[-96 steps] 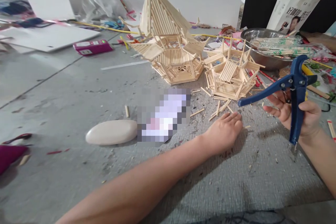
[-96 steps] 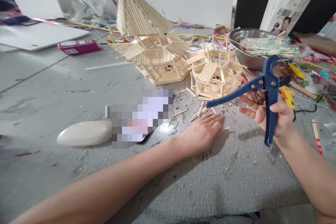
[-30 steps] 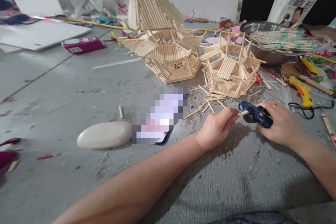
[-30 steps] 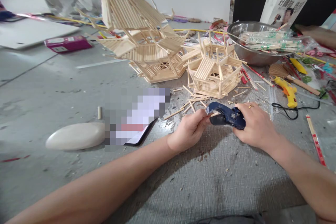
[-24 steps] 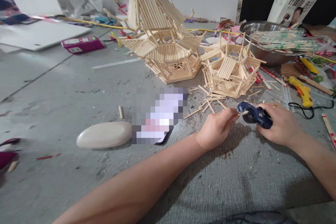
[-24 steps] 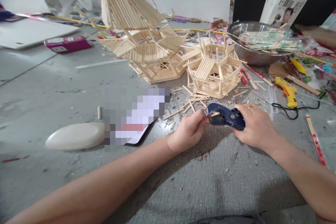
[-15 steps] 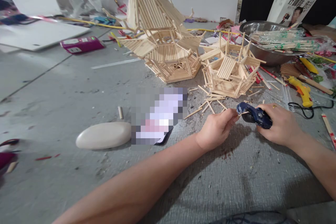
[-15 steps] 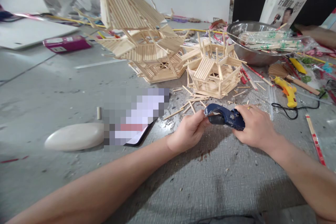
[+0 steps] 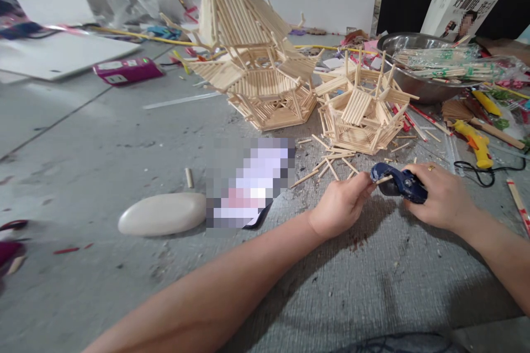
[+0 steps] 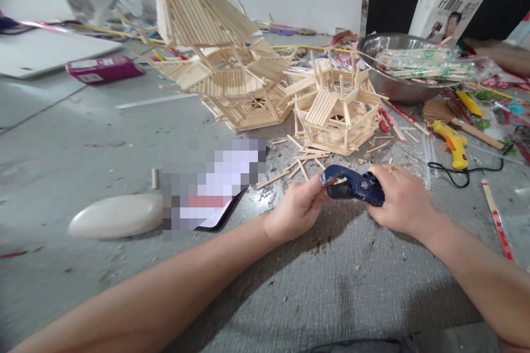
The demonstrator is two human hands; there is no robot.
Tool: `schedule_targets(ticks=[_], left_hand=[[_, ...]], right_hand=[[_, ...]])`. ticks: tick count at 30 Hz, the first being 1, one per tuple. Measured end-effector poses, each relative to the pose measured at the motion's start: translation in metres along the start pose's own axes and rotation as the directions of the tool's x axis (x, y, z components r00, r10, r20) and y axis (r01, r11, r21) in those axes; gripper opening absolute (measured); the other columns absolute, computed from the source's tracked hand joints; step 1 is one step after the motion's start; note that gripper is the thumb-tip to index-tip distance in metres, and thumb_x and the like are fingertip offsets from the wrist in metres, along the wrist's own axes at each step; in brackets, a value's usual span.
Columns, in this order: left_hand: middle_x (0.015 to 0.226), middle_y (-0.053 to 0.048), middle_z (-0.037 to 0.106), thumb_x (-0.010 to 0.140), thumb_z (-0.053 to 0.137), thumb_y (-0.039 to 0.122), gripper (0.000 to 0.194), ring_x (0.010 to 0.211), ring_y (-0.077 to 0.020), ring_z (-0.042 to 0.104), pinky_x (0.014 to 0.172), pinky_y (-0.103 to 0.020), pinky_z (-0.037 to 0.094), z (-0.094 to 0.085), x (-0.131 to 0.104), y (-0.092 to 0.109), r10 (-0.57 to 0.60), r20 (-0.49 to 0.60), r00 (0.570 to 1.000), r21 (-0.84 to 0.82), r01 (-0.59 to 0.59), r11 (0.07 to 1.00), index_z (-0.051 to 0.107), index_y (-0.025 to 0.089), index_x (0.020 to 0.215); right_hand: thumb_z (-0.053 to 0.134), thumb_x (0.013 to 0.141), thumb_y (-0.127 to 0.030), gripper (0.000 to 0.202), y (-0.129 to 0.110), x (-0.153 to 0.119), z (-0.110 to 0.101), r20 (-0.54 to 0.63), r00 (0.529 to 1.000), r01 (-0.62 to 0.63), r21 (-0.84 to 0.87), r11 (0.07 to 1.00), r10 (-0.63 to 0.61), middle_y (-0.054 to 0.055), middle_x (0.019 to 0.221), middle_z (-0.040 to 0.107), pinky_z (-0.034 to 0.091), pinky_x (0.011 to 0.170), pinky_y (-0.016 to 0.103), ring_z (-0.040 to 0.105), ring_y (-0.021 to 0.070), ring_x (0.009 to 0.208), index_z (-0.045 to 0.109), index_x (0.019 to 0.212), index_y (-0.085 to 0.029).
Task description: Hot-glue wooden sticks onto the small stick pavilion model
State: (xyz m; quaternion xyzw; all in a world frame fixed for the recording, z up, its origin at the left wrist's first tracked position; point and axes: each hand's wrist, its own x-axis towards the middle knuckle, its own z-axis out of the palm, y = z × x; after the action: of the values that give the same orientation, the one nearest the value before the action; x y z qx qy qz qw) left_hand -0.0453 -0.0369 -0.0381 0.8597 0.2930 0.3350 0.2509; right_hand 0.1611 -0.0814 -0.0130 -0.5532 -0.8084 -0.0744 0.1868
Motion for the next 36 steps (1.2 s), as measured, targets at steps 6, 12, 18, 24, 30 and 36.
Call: schedule_targets(ticks=[6,12,18,24,30,36], left_hand=[[0.057,0.003,0.048,0.091,0.028,0.028,0.022,0.048,-0.0077,0.045,0.047,-0.018,0.036,0.0004,0.0004,-0.0003,0.006,0.005,1.000,-0.001,-0.006,1.000,0.043,0.018,0.077],[0.055,0.005,0.042,0.090,0.030,0.025,0.020,0.045,-0.0067,0.038,0.044,-0.017,0.033,-0.0008,0.0006,0.0007,0.031,-0.014,0.999,-0.006,-0.031,0.999,0.044,0.018,0.076],[0.054,0.005,0.042,0.090,0.030,0.025,0.020,0.044,-0.0064,0.039,0.043,-0.017,0.033,-0.0007,0.0008,0.0008,0.039,-0.017,0.999,0.004,-0.039,0.999,0.043,0.018,0.076],[0.056,0.003,0.049,0.090,0.029,0.025,0.022,0.047,-0.0070,0.047,0.046,-0.017,0.037,-0.0010,0.0006,0.0005,0.031,0.008,0.999,-0.010,-0.031,0.999,0.045,0.018,0.077],[0.056,0.003,0.051,0.086,0.032,0.015,0.017,0.047,-0.0069,0.047,0.046,-0.016,0.037,-0.0009,-0.0008,-0.0004,0.065,0.005,0.998,0.008,-0.065,0.998,0.048,0.017,0.079],[0.058,0.001,0.054,0.081,0.033,0.007,0.023,0.049,-0.0083,0.049,0.047,-0.016,0.038,-0.0005,-0.0008,-0.0016,0.147,-0.021,0.989,0.057,-0.146,0.988,0.053,0.015,0.089]], right_hand=[[0.054,0.067,-0.023,0.030,0.0004,-0.0002,0.0005,-0.003,1.000,0.006,0.007,1.000,-0.006,0.008,0.082,0.067,0.048,0.065,0.035,0.063,0.0257,0.079,0.054,0.096,-0.018],[0.054,0.067,-0.024,0.029,0.0005,-0.0006,0.0011,-0.005,1.000,-0.004,-0.005,1.000,0.004,0.008,0.081,0.067,0.048,0.065,0.035,0.063,0.0257,0.078,0.054,0.095,-0.018],[0.053,0.068,-0.023,0.029,0.0010,-0.0008,0.0014,-0.007,1.000,0.003,0.015,1.000,-0.003,0.008,0.081,0.067,0.048,0.066,0.036,0.063,0.0257,0.078,0.054,0.096,-0.018],[0.054,0.068,-0.024,0.029,0.0002,-0.0009,0.0003,0.006,1.000,-0.006,0.028,1.000,0.006,0.008,0.081,0.067,0.048,0.067,0.035,0.063,0.0255,0.080,0.054,0.096,-0.018],[0.052,0.070,-0.025,0.028,-0.0008,-0.0006,-0.0004,0.037,0.999,-0.029,0.030,0.999,0.028,0.009,0.082,0.067,0.047,0.066,0.036,0.062,0.0253,0.079,0.055,0.097,-0.018],[0.052,0.070,-0.025,0.027,-0.0010,0.0000,-0.0004,0.044,0.998,-0.038,0.040,0.998,0.036,0.009,0.081,0.066,0.047,0.067,0.035,0.062,0.0250,0.078,0.056,0.096,-0.017]])
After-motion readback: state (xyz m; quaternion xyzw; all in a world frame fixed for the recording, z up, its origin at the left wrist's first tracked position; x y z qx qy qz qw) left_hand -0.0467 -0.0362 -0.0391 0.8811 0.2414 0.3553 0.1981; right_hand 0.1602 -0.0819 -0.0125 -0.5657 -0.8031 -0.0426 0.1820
